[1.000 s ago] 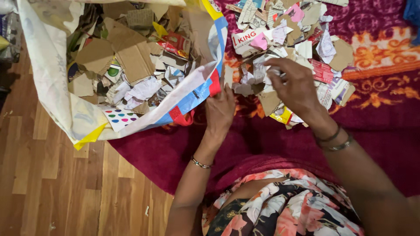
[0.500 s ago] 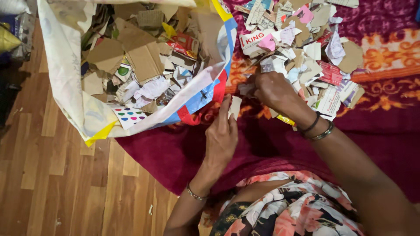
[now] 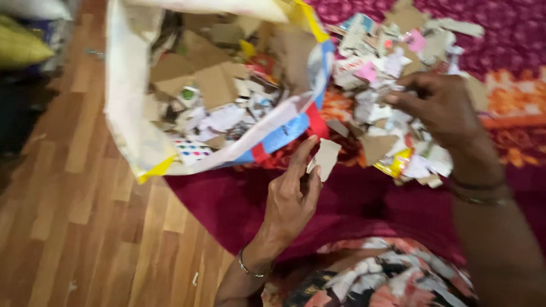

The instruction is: The person sits on a patterned rug and repeatedly picks up small pieces of paper and cardboard from a pile, then places them into a large reusable bag. The hands handle the items one at a time or in small handfuls, transferring them from the floor to the bag.

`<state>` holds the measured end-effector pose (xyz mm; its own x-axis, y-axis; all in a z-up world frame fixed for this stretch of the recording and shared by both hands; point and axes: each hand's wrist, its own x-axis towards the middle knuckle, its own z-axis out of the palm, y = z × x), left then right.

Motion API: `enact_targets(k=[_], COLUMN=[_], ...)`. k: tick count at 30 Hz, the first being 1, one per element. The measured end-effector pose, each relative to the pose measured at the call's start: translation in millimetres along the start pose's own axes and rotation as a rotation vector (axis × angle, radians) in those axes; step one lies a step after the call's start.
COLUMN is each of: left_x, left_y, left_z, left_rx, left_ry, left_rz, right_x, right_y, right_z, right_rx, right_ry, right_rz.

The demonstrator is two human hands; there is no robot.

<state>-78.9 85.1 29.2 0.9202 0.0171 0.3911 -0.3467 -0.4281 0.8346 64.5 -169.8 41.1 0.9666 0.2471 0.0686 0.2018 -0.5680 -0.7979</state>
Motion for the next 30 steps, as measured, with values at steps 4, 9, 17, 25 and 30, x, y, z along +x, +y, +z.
enact_targets(k=[4, 9, 17, 25, 30], left_x=[17.7, 74.8, 102.2, 53.0, 22.0], left_y=[1.6, -30.6, -51.8, -3.3, 9.0], left_z=[-43.8, -91.9, -120.5, -101.6, -41.4], left_rx=[0.034, 0.132, 0.529, 0.434, 0.073], left_ry=[0.092, 0.278, 0.4, 0.335, -0.068], left_rz=[-0.147, -0.235, -0.077, 0.08, -0.101], right_x=[6.2, 66.1, 134.5, 84.3, 42.4], right_y=[-44.2, -111.9, -155.7, -106.7, -30.5], right_z=[-0.7, 59.5, 141.8, 65.9, -9.2], right_rx=[0.296, -0.012, -0.069, 0.001, 0.088], right_ry=[-0.043, -0.189, -0.101, -0.133, 0.024], right_rz=[-0.224, -0.2, -0.644, -0.578, -0.448])
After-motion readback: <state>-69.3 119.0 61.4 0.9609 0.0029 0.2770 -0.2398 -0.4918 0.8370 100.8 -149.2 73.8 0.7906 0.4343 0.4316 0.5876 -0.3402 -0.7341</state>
